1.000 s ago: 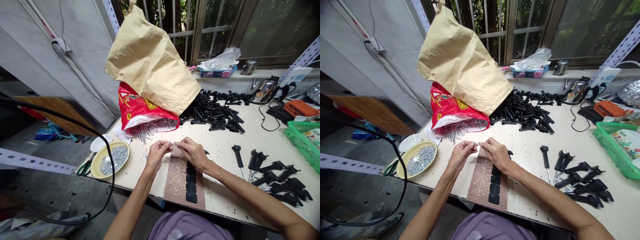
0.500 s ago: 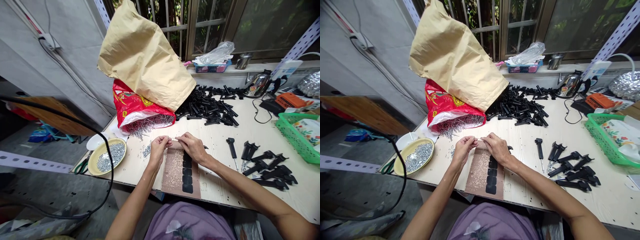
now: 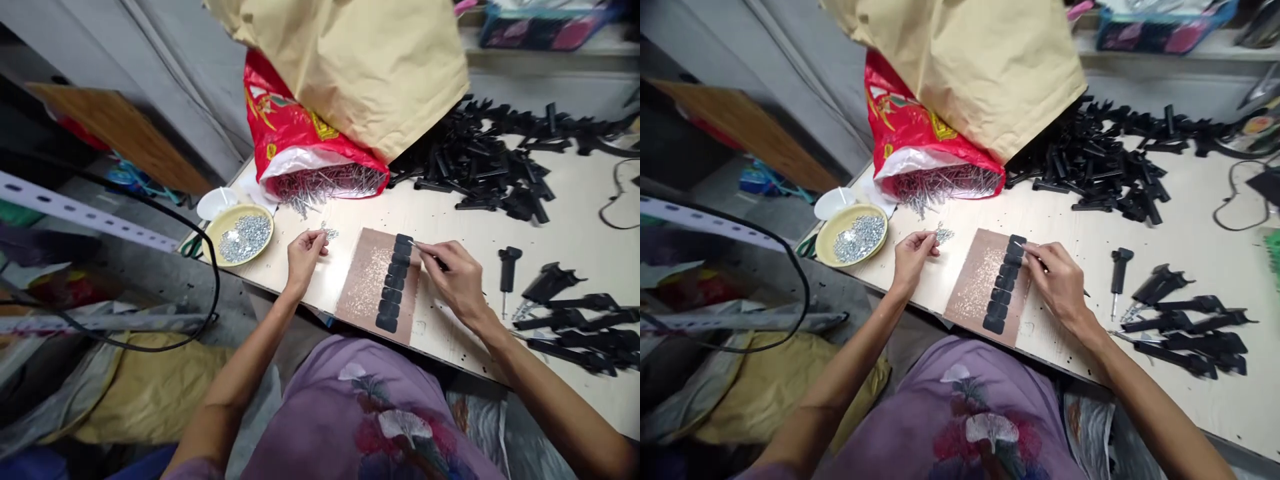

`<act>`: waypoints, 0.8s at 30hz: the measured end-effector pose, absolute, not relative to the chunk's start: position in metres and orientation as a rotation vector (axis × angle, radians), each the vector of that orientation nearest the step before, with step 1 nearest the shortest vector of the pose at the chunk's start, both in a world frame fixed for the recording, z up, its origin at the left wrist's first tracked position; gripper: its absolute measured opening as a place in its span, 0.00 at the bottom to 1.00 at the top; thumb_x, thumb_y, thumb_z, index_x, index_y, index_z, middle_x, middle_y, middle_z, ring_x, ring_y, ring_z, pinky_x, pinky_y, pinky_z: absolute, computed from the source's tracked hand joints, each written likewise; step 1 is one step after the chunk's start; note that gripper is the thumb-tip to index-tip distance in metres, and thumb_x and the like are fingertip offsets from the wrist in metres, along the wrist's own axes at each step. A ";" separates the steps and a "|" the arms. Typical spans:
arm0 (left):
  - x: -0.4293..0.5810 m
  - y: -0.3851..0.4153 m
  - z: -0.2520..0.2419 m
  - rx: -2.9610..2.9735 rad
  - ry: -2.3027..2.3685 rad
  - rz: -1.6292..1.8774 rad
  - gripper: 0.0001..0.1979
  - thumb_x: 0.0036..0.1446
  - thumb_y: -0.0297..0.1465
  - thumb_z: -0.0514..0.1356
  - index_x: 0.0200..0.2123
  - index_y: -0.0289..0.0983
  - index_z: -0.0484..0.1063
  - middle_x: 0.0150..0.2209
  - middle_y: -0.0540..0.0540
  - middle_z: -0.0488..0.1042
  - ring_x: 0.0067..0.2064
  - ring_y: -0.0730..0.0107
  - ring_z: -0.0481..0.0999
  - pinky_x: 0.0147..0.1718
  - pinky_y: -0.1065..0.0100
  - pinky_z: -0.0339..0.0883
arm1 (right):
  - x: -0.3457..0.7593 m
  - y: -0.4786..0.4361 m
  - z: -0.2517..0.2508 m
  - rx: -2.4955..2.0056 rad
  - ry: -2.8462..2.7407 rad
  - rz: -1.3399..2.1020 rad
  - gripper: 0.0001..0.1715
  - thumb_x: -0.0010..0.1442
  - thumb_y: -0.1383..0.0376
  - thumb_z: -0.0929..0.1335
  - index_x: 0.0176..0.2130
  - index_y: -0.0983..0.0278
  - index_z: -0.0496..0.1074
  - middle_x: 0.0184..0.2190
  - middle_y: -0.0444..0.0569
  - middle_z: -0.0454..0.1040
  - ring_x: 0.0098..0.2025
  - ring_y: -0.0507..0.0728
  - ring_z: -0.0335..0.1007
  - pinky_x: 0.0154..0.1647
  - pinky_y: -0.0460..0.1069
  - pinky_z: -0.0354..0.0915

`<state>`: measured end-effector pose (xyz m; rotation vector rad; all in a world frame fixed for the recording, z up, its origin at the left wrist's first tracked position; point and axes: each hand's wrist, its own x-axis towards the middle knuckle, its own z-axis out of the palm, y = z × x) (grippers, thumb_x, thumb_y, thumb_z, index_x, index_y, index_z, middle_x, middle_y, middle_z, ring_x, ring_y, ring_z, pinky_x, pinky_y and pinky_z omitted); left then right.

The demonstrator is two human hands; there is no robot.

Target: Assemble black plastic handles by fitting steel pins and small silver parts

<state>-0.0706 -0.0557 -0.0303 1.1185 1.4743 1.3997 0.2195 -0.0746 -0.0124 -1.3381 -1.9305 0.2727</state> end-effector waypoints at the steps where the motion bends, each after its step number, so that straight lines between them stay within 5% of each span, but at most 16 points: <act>1: -0.078 -0.061 -0.029 1.146 1.488 1.385 0.14 0.53 0.37 0.61 0.37 0.32 0.73 0.29 0.48 0.74 0.25 0.78 0.71 0.27 0.74 0.66 | 0.220 -0.078 -0.014 -1.339 -1.920 0.274 0.14 0.62 0.64 0.64 0.47 0.59 0.74 0.37 0.48 0.73 0.36 0.54 0.71 0.36 0.49 0.67; 6: -0.109 -0.076 -0.028 1.447 1.777 1.288 0.11 0.57 0.36 0.58 0.37 0.35 0.75 0.29 0.48 0.74 0.25 0.75 0.70 0.26 0.72 0.64 | 0.220 -0.087 -0.021 -1.351 -1.932 0.294 0.14 0.61 0.64 0.65 0.46 0.59 0.74 0.36 0.48 0.73 0.37 0.54 0.71 0.38 0.49 0.67; 12: -0.124 -0.074 -0.033 1.917 1.915 1.045 0.08 0.59 0.28 0.56 0.37 0.36 0.74 0.35 0.44 0.75 0.37 0.67 0.73 0.37 0.67 0.64 | 0.207 -0.084 -0.014 -1.289 -1.938 0.316 0.13 0.61 0.65 0.65 0.46 0.60 0.74 0.35 0.47 0.73 0.36 0.53 0.71 0.38 0.49 0.67; 24: -0.125 -0.114 -0.048 2.041 1.885 0.707 0.10 0.60 0.29 0.54 0.38 0.37 0.75 0.34 0.44 0.70 0.36 0.66 0.72 0.36 0.68 0.64 | 0.195 -0.087 -0.012 -1.237 -1.979 0.349 0.14 0.61 0.66 0.66 0.47 0.61 0.73 0.35 0.47 0.72 0.36 0.53 0.70 0.38 0.49 0.67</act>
